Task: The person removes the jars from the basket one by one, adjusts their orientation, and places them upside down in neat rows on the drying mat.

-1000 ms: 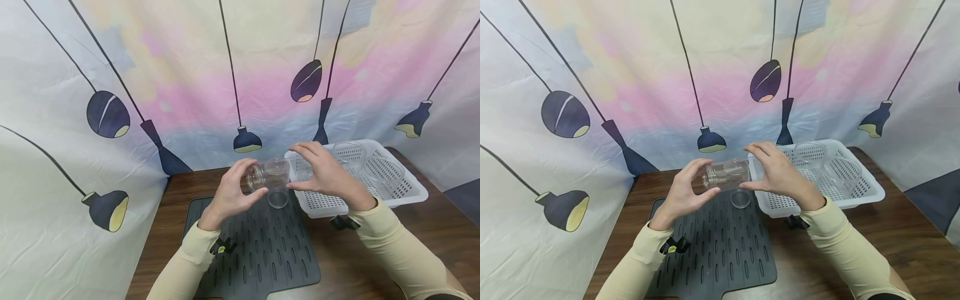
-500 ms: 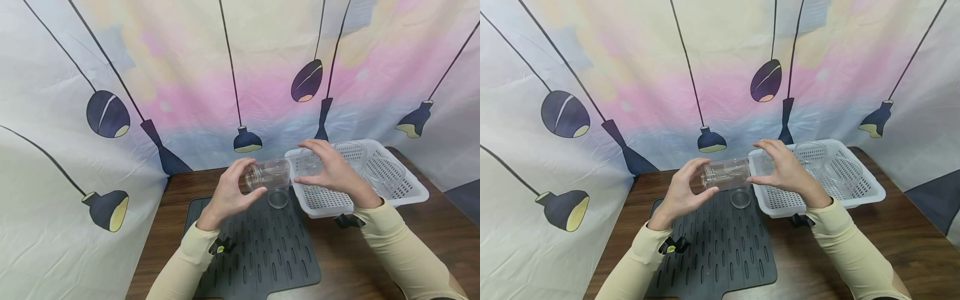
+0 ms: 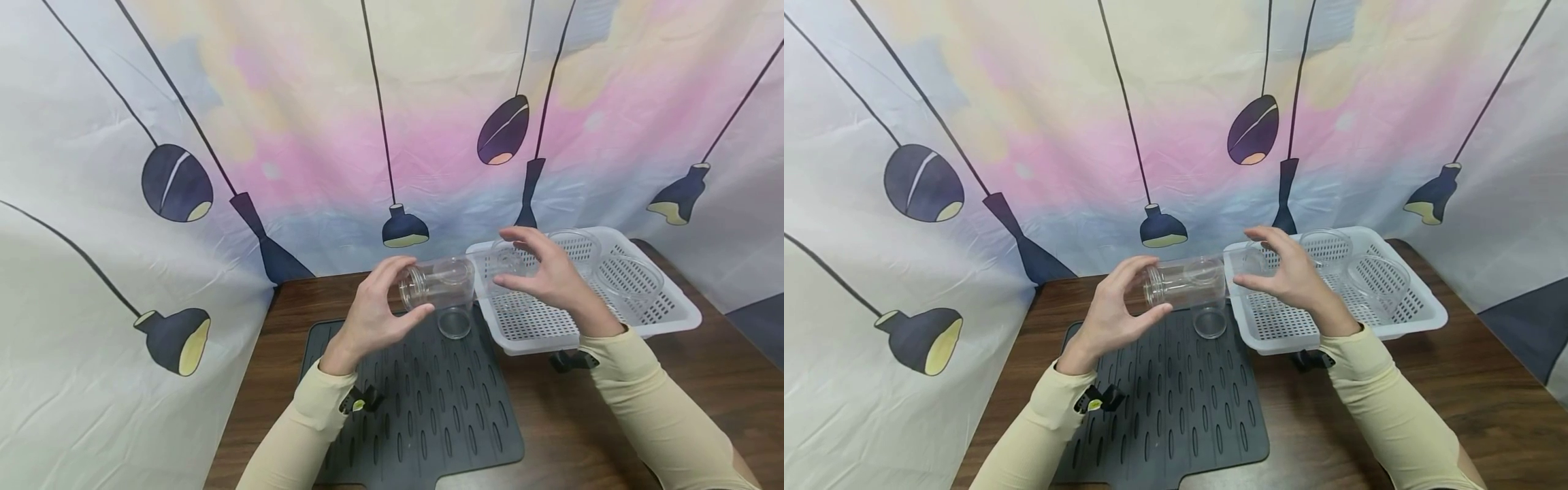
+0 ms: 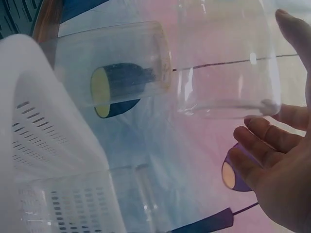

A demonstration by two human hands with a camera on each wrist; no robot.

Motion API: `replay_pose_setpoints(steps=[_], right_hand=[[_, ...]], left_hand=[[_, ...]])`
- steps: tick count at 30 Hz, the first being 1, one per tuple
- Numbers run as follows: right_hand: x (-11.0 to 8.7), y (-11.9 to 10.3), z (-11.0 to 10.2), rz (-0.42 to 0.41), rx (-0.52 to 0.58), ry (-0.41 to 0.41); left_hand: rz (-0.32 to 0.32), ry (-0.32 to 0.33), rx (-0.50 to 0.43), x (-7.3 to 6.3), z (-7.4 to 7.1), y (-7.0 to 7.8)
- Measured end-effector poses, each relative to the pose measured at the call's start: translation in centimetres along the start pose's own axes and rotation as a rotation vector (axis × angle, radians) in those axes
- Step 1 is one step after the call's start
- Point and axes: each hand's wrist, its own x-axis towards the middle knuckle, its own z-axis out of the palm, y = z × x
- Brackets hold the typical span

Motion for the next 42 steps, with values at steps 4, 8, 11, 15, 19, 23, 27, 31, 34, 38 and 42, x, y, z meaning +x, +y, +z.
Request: replay_pose_setpoints(steps=[4,8,11,15,19,23,27,31,34,38,42], right_hand=[[-0.2,0.6,0.0,0.025,0.107,0.010],[-0.3,1.3,-0.1,0.019,0.198,0.007],[-0.4,1.6,0.0,0.014,0.261,-0.006],[-0.5,1.9,0.2,0.023,0.350,-0.019],[-0.9,2.3,0.8,0.044,0.458,-0.015],[-1.0,2.4,1.5,0.034,0.578,0.004],[-1.1,2.5,2.1,0.018,0.649,0.024],[-1.2,2.6,2.6,0.026,0.754,0.016],[-1.3,2.8,2.9,0.015,0.851,-0.002],[-1.2,2.8,3.3,-0.039,0.958,-0.035],[-1.1,2.8,3.6,-0.082,1.049,-0.056]], left_hand=[[0.006,0.002,-0.006,0.0,0.0,-0.1],[0.002,0.002,-0.008,-0.1,0.0,-0.1],[-0.001,0.003,-0.007,-0.1,0.0,-0.1],[-0.001,0.007,-0.012,-0.1,0.0,-0.2],[0.003,0.014,-0.021,-0.1,-0.1,-0.2],[0.007,0.017,-0.021,-0.1,-0.1,-0.2],[0.019,0.023,-0.026,-0.1,-0.1,-0.1],[0.032,0.027,-0.023,-0.1,-0.1,-0.1],[0.035,0.031,-0.019,-0.2,-0.2,-0.1],[0.045,0.041,-0.019,-0.1,-0.2,0.0],[0.057,0.051,-0.018,-0.1,-0.3,0.0]])
